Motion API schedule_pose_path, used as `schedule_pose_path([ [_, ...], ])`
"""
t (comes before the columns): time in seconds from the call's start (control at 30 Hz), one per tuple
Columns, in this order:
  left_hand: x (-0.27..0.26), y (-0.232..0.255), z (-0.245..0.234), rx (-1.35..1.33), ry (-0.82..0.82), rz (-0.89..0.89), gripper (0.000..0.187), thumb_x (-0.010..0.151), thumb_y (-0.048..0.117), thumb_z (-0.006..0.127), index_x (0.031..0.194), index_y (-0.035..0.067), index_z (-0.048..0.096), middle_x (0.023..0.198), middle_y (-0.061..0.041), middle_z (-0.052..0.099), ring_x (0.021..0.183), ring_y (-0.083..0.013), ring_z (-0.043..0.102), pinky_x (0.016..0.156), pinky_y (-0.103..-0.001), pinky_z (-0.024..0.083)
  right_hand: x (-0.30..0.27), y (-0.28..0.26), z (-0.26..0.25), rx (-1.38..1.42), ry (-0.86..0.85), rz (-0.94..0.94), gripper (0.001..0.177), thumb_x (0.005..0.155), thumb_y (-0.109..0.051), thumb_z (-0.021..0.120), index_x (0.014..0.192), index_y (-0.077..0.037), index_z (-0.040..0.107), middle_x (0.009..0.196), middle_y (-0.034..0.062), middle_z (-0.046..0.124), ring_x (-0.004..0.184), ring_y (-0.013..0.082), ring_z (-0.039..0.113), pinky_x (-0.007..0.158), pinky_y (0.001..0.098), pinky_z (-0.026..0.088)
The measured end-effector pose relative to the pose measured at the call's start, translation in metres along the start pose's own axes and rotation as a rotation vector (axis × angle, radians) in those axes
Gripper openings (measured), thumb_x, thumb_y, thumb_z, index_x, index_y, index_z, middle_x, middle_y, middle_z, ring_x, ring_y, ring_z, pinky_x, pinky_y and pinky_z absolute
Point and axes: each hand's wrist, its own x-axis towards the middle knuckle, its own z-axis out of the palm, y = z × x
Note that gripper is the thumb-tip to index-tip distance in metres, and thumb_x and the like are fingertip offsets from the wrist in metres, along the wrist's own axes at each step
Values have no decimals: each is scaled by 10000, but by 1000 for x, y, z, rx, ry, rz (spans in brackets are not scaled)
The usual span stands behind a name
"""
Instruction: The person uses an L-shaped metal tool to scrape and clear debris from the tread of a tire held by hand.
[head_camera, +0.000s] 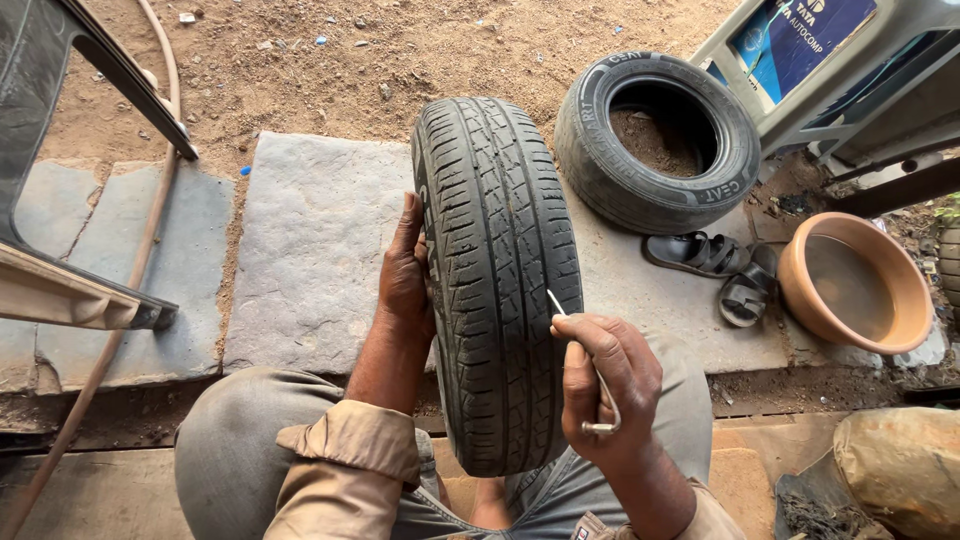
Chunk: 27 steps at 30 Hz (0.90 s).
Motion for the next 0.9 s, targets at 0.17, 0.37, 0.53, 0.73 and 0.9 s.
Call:
schedule_pose_path([
  [0.17,-1,-2,4,4,3,-35,626,993,520,579,1356,10,596,1096,-152,755,886,-209,767,763,-364,658,-1,2,7,-49,28,-33,241,915,110,577,1128,34,660,989,165,707,910,268,713,801,360,574],
  [0.37,-3,-4,1,42,18,-19,629,1002,524,584,1332,-11,608,1055,-161,764,874,-204,760,753,-357,650,-6,5,2,-101,46,-44,191,868,44,560,1011,4,680,889,131,701,797,225,685,727,366,544],
  [0.53,-1,-7,-3,16,-38,-23,636,1024,526,590,1332,-30,613,1053,-167,759,866,-203,751,743,-348,645,-4,3,0,-105,54,-46,184,878,62,558,1015,9,668,910,131,702,837,238,693,760,373,545],
  [0.73,-3,-2,6,45,56,-12,652,964,538,590,1319,-8,616,1058,-159,764,882,-209,763,759,-363,658,-5,-1,3,-110,33,-33,203,907,77,580,1079,13,667,957,136,712,878,251,700,787,370,529],
  [0.9,-3,-4,6,8,15,-29,716,1009,577,571,1332,-60,612,1079,-189,748,906,-234,755,783,-376,650,-7,3,8,-120,39,-53,184,953,60,594,1124,17,647,1016,154,703,956,272,701,851,382,550],
])
